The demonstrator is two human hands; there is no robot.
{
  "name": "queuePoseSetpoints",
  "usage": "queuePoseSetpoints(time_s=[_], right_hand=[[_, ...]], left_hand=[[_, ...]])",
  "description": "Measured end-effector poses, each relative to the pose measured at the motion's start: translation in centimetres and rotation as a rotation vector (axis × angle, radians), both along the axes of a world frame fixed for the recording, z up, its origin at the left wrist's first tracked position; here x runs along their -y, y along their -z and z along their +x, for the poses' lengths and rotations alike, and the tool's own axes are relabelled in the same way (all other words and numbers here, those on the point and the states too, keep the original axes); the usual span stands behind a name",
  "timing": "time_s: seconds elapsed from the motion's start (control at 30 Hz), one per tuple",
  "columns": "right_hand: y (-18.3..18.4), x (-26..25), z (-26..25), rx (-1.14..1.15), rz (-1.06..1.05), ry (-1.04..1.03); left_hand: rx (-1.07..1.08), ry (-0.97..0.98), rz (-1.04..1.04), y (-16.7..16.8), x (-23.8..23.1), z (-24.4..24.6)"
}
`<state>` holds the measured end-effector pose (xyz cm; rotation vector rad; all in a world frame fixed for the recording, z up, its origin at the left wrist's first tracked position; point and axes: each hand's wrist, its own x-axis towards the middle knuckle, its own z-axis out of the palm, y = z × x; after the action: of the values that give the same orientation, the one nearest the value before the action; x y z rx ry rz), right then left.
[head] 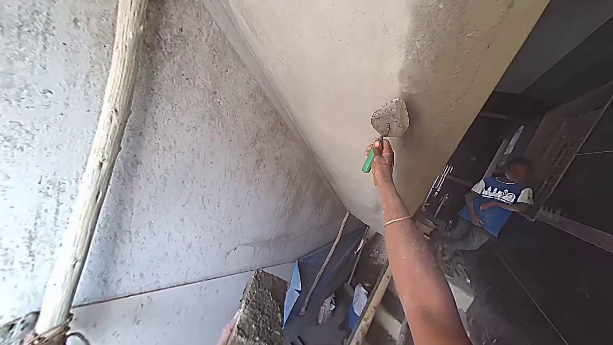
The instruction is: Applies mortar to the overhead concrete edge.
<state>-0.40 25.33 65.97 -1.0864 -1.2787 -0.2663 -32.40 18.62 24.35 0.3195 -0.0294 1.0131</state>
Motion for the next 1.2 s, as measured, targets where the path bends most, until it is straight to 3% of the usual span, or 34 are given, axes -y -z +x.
queuePoseSetpoints(time_s=[0.2, 0.33, 0.53, 0.73, 0.9, 1.2], right_hand=[[24.4, 6.8, -5.6, 0.223, -0.334, 0.0], [34.6, 11.5, -7.3, 0.38, -0.424, 0.138], [37.0, 12.4, -6.1, 0.489, -0.336, 0.302], [38.9, 13.0, -5.7, 0.499, -0.375, 0.406], [40.1, 13.2, -5.3, 0.472, -0.375, 0.388], [40.6, 12.8, -3.3, 0.506, -0.293, 0.277]], left_hand=[[0.074, 0.04, -0.156, -1.5, 1.2, -1.6], [0.067, 0.106, -0.123, -1.8, 1.2, -2.2], [0.104, 0.183, -0.042, -0.3, 1.8, -1.4], [0.081, 0.202, 0.026, 0.2, 1.8, -0.1], [0.059, 0.213, 0.066, 0.8, 2.1, 0.9], [0.043, 0.42, 0.084, 0.8, 2.3, 1.1]])
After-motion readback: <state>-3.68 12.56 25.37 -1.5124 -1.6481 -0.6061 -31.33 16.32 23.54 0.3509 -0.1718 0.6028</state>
